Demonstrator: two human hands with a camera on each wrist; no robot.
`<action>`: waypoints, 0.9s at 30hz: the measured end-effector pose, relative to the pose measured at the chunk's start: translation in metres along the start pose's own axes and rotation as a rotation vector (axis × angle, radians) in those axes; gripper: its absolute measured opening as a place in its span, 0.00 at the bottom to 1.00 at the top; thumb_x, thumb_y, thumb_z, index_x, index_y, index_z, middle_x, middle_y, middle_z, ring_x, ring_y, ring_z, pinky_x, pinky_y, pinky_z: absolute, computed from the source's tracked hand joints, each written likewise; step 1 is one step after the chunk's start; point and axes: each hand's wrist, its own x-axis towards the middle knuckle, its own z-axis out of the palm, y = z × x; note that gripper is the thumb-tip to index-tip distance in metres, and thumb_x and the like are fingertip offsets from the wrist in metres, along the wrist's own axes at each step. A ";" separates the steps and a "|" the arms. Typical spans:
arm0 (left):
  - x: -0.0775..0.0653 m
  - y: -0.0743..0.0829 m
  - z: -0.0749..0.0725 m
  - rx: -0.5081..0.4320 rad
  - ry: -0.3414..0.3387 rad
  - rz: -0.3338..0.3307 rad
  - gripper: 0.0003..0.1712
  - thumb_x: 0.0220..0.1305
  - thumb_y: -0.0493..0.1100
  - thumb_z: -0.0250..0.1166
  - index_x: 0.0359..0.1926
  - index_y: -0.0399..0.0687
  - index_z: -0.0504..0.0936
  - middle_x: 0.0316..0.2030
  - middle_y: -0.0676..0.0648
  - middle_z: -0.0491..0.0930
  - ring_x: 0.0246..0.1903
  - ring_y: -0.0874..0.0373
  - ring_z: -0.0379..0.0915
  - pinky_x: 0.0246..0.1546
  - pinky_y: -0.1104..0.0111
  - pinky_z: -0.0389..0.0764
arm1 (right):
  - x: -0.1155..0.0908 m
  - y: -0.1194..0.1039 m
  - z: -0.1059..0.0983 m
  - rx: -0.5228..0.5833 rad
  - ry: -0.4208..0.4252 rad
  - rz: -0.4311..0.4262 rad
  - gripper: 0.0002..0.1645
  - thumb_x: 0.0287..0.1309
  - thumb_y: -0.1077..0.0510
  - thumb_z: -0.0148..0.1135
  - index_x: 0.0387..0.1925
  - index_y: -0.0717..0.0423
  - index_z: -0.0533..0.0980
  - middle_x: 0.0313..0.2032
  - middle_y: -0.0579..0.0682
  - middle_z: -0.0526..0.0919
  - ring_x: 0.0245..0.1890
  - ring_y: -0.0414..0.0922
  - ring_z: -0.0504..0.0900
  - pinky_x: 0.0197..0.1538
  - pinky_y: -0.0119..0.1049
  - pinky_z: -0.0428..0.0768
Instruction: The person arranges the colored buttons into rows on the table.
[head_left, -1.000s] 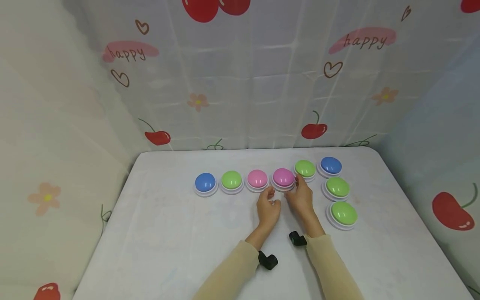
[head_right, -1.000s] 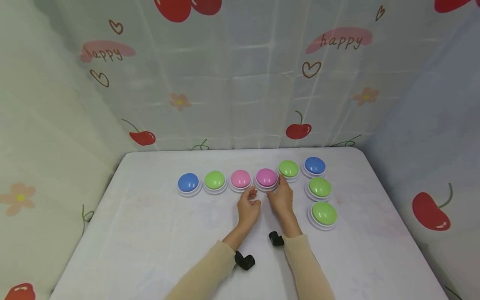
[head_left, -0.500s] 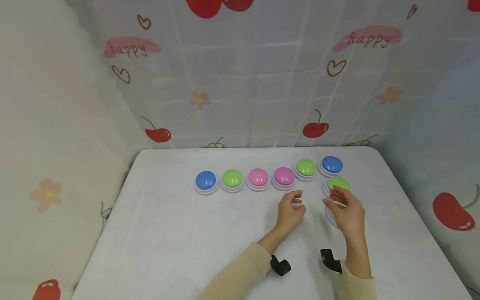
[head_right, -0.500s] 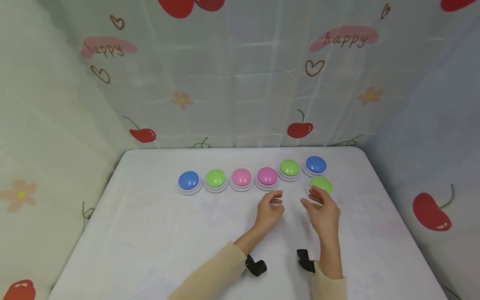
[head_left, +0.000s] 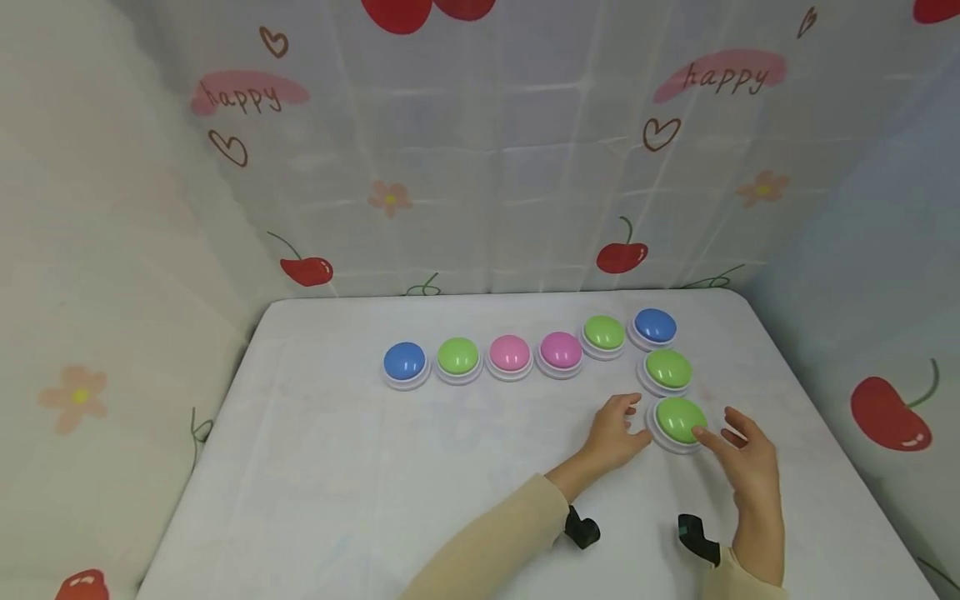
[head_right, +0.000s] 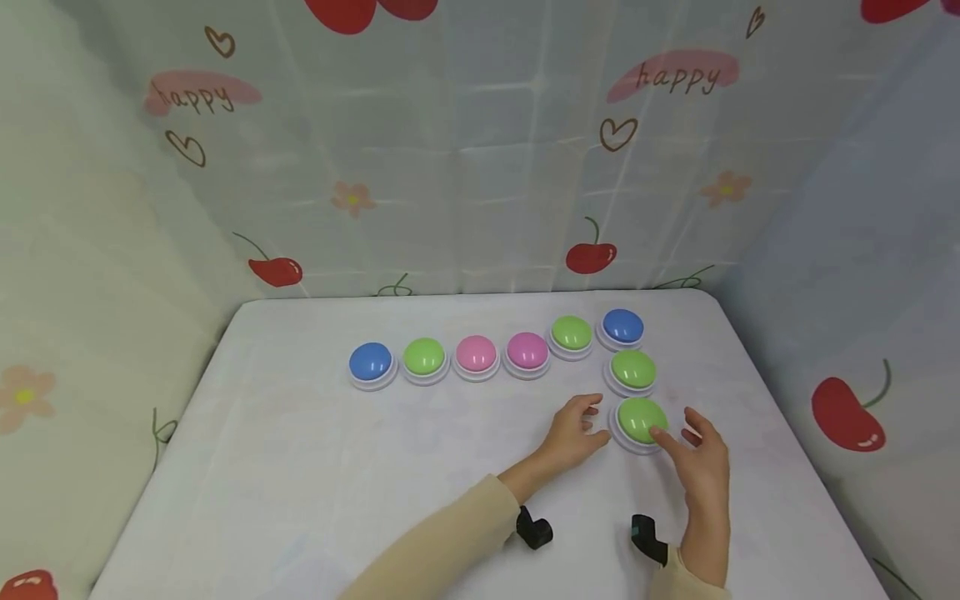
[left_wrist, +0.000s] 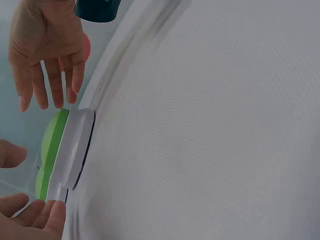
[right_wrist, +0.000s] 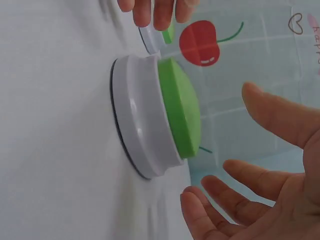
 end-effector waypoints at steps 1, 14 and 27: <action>0.001 0.001 0.000 0.020 -0.026 -0.004 0.34 0.56 0.36 0.66 0.66 0.40 0.69 0.61 0.45 0.73 0.56 0.58 0.74 0.53 0.80 0.76 | 0.001 0.002 0.000 -0.011 -0.034 0.000 0.53 0.59 0.48 0.66 0.76 0.58 0.48 0.74 0.63 0.54 0.70 0.62 0.59 0.62 0.59 0.72; 0.002 0.001 0.006 0.177 -0.218 0.041 0.39 0.62 0.43 0.65 0.71 0.37 0.62 0.69 0.45 0.66 0.70 0.59 0.61 0.68 0.75 0.63 | 0.003 0.009 0.018 -0.119 -0.094 -0.060 0.57 0.51 0.63 0.68 0.74 0.70 0.44 0.69 0.76 0.56 0.67 0.70 0.59 0.67 0.62 0.65; -0.004 -0.003 -0.002 0.177 -0.151 0.081 0.36 0.62 0.40 0.62 0.70 0.39 0.65 0.66 0.45 0.72 0.66 0.59 0.68 0.65 0.76 0.67 | -0.006 0.008 0.032 -0.085 0.040 -0.102 0.50 0.48 0.64 0.72 0.70 0.71 0.57 0.64 0.74 0.64 0.62 0.69 0.66 0.63 0.62 0.70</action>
